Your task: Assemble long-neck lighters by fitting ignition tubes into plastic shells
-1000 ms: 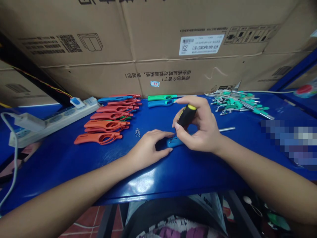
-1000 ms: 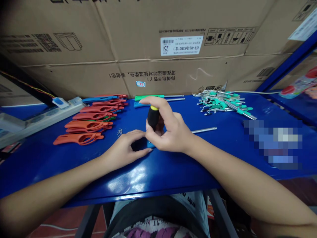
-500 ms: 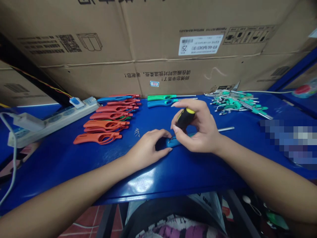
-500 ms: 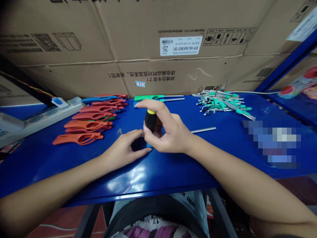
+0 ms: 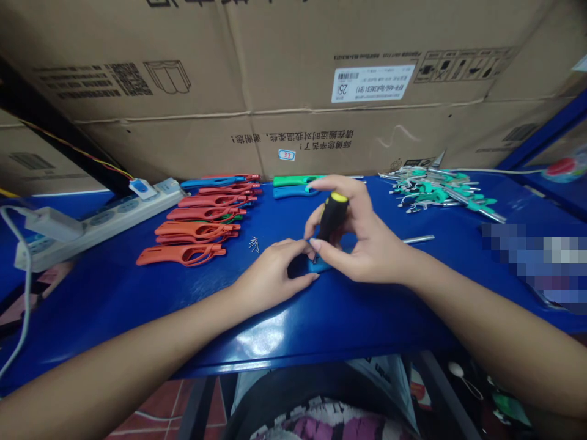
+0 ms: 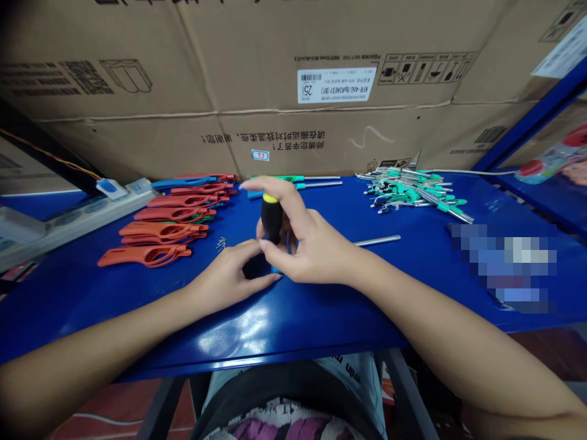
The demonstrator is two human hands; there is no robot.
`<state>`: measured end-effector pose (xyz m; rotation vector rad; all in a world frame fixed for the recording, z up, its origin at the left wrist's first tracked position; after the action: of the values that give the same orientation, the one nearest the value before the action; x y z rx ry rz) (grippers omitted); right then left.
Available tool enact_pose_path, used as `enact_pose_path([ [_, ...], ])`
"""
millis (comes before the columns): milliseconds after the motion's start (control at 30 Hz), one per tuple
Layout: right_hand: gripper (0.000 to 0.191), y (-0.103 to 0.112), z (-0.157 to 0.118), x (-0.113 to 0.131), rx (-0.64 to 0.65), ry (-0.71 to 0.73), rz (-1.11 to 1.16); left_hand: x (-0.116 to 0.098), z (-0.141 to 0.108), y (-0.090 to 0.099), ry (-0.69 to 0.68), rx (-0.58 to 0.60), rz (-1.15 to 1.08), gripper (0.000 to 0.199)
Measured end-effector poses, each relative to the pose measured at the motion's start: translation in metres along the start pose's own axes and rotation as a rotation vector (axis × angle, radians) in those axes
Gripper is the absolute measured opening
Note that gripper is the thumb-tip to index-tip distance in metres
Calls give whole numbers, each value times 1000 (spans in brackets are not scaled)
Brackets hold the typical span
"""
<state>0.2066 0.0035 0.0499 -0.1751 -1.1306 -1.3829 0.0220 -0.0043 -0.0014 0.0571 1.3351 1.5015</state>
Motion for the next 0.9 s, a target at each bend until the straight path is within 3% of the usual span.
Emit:
enact_pose_path([
  [67,75,1,2,1,75,-50,48,0,0,0,7,-1,-1,22],
  [167,71,4,4,0,89,-53,26,-1,0,0,2,6,-6,21],
  [400,71,5,1,-5,-125,50,-365,-1,0,0,-26,-16,10,21],
  [600,60,6,2,1,-5,15,-238,-2,1,1,-4,20,8,19],
  [767,45,9,2,5,-225,136,-469,-3,1,2,-7,7,6,19],
  [900,45,6,3,3,-155,74,-324,-2,1,2,6,28,8,19],
])
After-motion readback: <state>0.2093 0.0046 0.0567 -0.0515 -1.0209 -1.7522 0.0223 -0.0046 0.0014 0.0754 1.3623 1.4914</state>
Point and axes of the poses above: each hand's wrist, its own z-axis towards the middle knuckle, its own y-axis out of the back of the hand, x = y × z, the point moved 2 cm from there along z, towards the middle knuckle, and after that the axes turned 5 degrees about -y, right-handed, at the moved point
